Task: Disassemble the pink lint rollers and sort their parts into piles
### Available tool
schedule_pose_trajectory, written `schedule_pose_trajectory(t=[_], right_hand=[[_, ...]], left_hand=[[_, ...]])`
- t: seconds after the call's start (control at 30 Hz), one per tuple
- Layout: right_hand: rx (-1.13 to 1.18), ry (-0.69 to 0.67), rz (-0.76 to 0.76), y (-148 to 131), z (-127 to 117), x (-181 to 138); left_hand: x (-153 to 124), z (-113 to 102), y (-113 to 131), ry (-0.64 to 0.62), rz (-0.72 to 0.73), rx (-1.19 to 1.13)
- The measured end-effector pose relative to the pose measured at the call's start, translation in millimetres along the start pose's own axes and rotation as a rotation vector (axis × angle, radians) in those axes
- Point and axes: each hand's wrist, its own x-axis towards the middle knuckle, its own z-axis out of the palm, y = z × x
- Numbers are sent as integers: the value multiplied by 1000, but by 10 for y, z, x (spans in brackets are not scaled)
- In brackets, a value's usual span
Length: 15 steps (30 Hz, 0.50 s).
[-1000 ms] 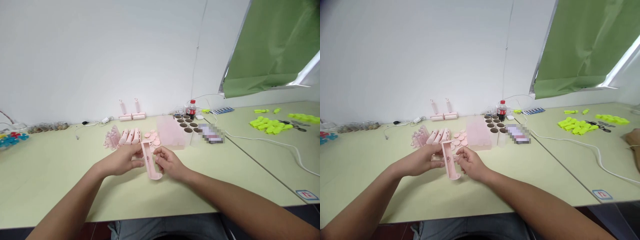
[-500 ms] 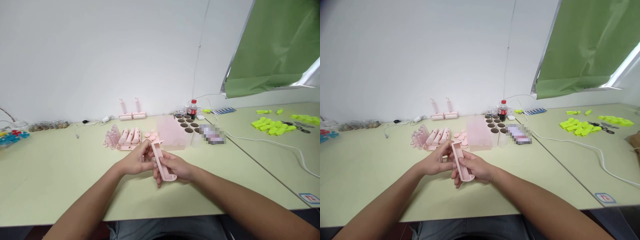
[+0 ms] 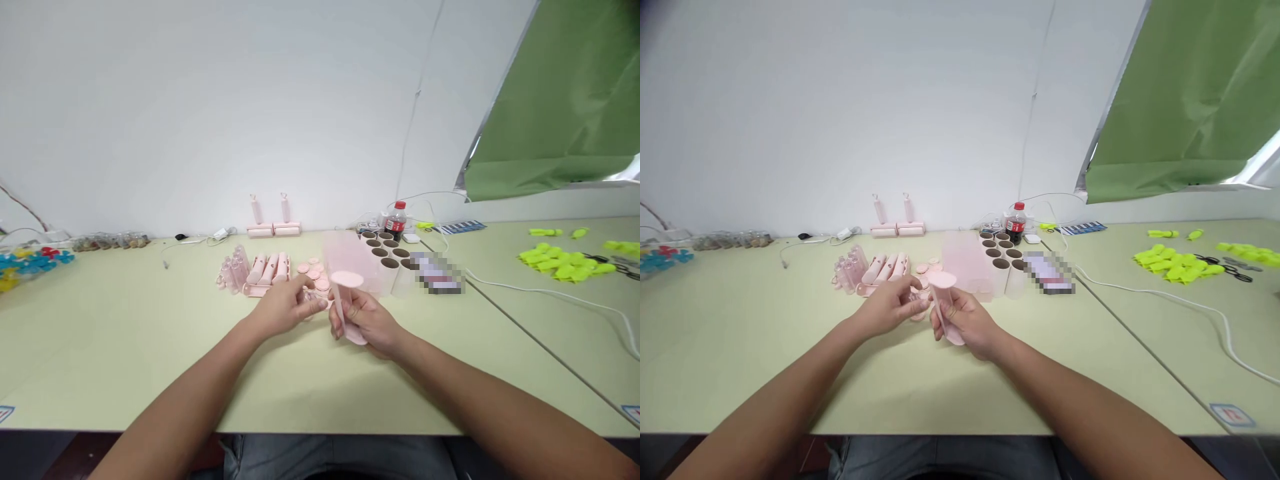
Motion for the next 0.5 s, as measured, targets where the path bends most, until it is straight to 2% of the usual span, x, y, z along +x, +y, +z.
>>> schedule_pose_trajectory(t=[0.07,0.1,0.17,0.27,0.4,0.5], right_hand=[[-3,38,40,-49,29,-13],[-9,38,95,-55,44,-21],[-30,24,225,-26,75,-37],[-32,26,338,53,116,-57],[86,-26,350,41,148,-62],[50,-49,273,-99,154,13]], left_hand=[[7,-56,-5,68,-55,-97],[1,-73,1,64,-44,-172],[-21,-73,21,-6,23,-286],[-45,-7,39,-47,126,-287],[-27,40,11,-11,80,-429],[7,-19,-4,86,10,-547]])
